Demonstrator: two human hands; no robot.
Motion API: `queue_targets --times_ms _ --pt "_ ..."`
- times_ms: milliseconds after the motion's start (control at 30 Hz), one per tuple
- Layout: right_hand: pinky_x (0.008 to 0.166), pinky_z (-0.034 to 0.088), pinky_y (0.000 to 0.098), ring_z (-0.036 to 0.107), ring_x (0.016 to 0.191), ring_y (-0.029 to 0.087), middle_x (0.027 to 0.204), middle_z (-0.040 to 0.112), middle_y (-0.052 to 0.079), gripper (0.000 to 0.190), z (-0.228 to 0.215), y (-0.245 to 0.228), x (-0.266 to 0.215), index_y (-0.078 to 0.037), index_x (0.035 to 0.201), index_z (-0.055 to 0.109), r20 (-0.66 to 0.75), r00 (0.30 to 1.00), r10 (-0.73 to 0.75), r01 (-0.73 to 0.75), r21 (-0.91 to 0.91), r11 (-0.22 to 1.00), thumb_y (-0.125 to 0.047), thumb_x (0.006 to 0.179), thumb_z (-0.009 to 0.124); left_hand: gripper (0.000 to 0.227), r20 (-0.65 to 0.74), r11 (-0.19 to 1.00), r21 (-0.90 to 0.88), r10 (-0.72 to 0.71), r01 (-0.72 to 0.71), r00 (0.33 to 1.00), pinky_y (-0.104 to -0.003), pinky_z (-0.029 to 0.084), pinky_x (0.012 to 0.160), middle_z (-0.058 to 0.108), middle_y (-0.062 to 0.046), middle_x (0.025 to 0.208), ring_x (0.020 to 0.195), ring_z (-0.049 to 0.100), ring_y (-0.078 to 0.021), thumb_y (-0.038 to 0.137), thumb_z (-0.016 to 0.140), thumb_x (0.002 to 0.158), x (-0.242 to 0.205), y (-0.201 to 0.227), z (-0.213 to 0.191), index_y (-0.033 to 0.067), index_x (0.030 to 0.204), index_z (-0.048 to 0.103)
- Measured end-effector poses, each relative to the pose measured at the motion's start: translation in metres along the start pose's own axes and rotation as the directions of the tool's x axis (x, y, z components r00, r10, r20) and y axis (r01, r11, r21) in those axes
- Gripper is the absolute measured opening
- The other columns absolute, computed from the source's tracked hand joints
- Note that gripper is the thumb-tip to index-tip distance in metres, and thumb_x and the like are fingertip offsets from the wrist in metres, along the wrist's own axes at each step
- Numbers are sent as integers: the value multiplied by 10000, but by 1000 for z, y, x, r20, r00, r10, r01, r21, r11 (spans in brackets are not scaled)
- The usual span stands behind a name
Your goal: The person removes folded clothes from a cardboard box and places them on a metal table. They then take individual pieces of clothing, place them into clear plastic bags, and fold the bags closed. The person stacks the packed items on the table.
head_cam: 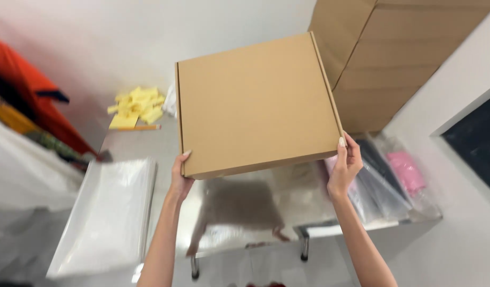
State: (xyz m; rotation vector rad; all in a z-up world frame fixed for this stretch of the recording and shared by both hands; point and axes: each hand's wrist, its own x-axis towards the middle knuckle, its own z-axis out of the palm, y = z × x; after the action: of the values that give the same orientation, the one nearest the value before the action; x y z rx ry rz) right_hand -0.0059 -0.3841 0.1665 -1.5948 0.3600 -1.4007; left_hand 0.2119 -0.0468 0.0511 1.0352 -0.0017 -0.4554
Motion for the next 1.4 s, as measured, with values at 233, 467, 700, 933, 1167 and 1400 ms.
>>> queue_targets --times_ms 233,467,700,933,1167,1400 --pt "1127 424 381 560 1285 217 1322 625 190 309 23 -42 130 25 1354 565 -72 958 -276 282 81 956 -122 1082 554 620 132 975 -55 220 -214 967 -392 586 809 659 -88 1188 965 676 -210 532 547 918 61 128 136 90 1353 557" --pt "1162 385 433 496 1358 271 1416 546 201 417 11 -94 262 42 1438 473 -39 880 -474 476 92 875 -82 1057 588 712 217 939 -153 336 -308 917 -412 582 888 649 -117 1187 1035 677 -241 610 552 880 89 196 283 69 1342 579" --pt "1213 310 449 420 1421 282 1496 461 187 652 -35 -82 360 10 1522 358 49 925 -378 372 102 923 -170 979 671 897 313 894 38 413 -446 855 -476 507 1038 598 -192 1303 1198 627 -305 704 480 842 48 216 426 19 1420 516" --pt "1235 257 455 363 1461 284 1556 387 171 765 -78 -58 425 -48 1571 278 60 935 -348 347 26 937 -247 969 706 1082 363 828 170 452 -534 815 -565 308 1203 347 -192 1607 1489 339 -390 797 413 799 8 197 525 95 1605 248" --pt "1272 112 517 142 1543 370 1674 116 178 789 -108 -27 485 -110 1630 133 -11 968 -250 239 -245 940 -339 1033 596 1032 396 618 453 505 -642 767 -506 276 1228 404 -144 1590 1495 336 -312 694 669 801 45 185 614 126 1586 316" --pt "1231 165 579 160 1539 346 1691 170 120 660 -113 59 548 -183 1612 294 227 935 -273 355 -557 751 -407 1030 510 1170 332 587 497 552 -639 765 -487 334 1201 393 -203 1588 1479 360 -333 741 724 766 148 138 675 38 1592 287"
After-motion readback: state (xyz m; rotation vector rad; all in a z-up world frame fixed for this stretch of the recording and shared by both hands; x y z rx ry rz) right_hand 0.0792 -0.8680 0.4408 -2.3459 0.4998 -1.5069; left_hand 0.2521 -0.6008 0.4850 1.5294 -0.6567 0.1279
